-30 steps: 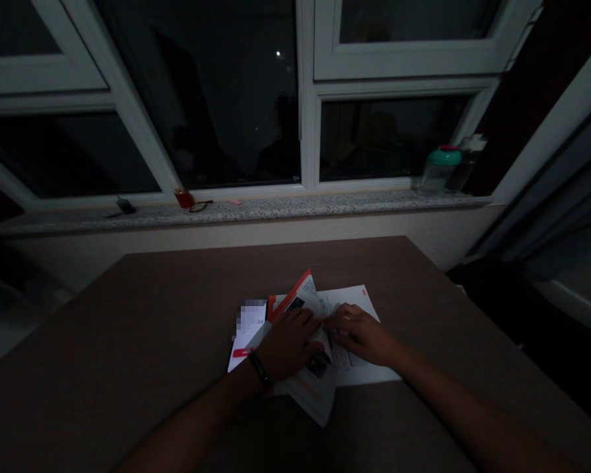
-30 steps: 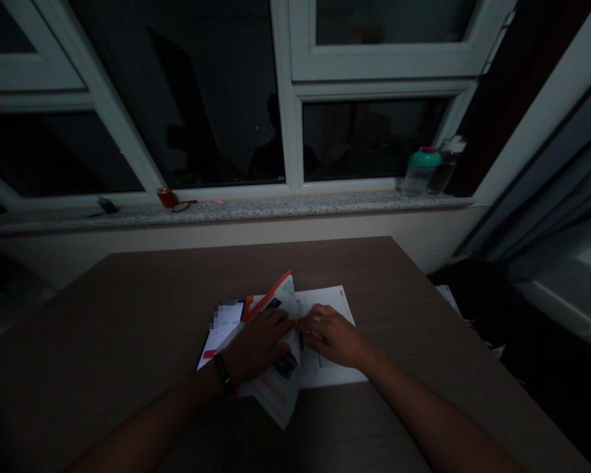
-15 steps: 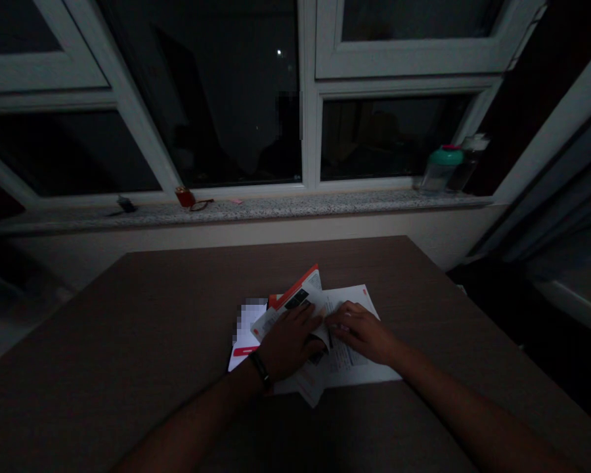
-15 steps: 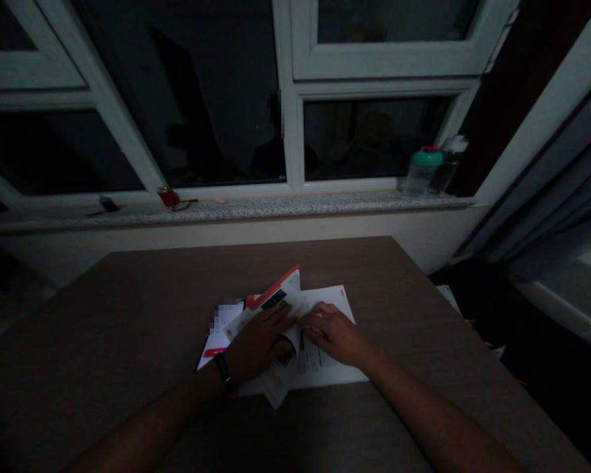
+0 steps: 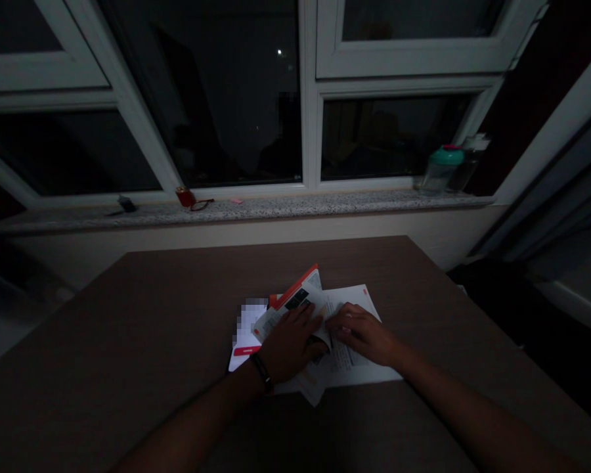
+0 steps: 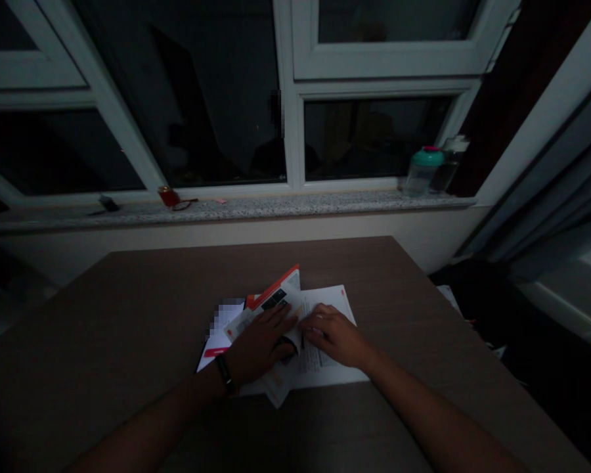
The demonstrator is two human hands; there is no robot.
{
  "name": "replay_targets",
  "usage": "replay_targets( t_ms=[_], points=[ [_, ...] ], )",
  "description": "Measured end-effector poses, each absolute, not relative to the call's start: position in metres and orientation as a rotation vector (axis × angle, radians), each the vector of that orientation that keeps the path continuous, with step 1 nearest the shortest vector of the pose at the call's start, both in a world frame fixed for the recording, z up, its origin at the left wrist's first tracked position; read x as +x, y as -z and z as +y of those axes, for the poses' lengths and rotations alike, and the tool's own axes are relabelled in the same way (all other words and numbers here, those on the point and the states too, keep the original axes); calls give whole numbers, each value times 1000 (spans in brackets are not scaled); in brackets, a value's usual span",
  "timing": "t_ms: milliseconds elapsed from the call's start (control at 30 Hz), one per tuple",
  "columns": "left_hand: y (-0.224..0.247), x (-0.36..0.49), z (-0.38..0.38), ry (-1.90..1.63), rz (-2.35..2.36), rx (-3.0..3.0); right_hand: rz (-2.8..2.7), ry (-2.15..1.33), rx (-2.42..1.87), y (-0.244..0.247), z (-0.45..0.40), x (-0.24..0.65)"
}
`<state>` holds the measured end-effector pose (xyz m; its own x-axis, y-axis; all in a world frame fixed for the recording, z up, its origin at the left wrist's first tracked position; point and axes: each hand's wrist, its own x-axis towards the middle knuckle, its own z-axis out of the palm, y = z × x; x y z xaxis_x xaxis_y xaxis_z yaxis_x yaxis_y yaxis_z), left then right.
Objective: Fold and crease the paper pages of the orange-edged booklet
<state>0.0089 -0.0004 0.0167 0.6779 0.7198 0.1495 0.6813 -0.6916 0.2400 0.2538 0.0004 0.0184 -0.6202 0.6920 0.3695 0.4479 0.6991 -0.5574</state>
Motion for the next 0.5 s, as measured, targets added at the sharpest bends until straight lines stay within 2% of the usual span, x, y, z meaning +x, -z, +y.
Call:
replay_targets(
  t_ms=[200,500],
  points=[
    [-14,8,1,-345,1135,2731,-2406,-661,-734,-21,-2,258],
    [-11,10,-2,-357,1175,2701,-2252,-603,-896,-9,6,254]
  ],
)
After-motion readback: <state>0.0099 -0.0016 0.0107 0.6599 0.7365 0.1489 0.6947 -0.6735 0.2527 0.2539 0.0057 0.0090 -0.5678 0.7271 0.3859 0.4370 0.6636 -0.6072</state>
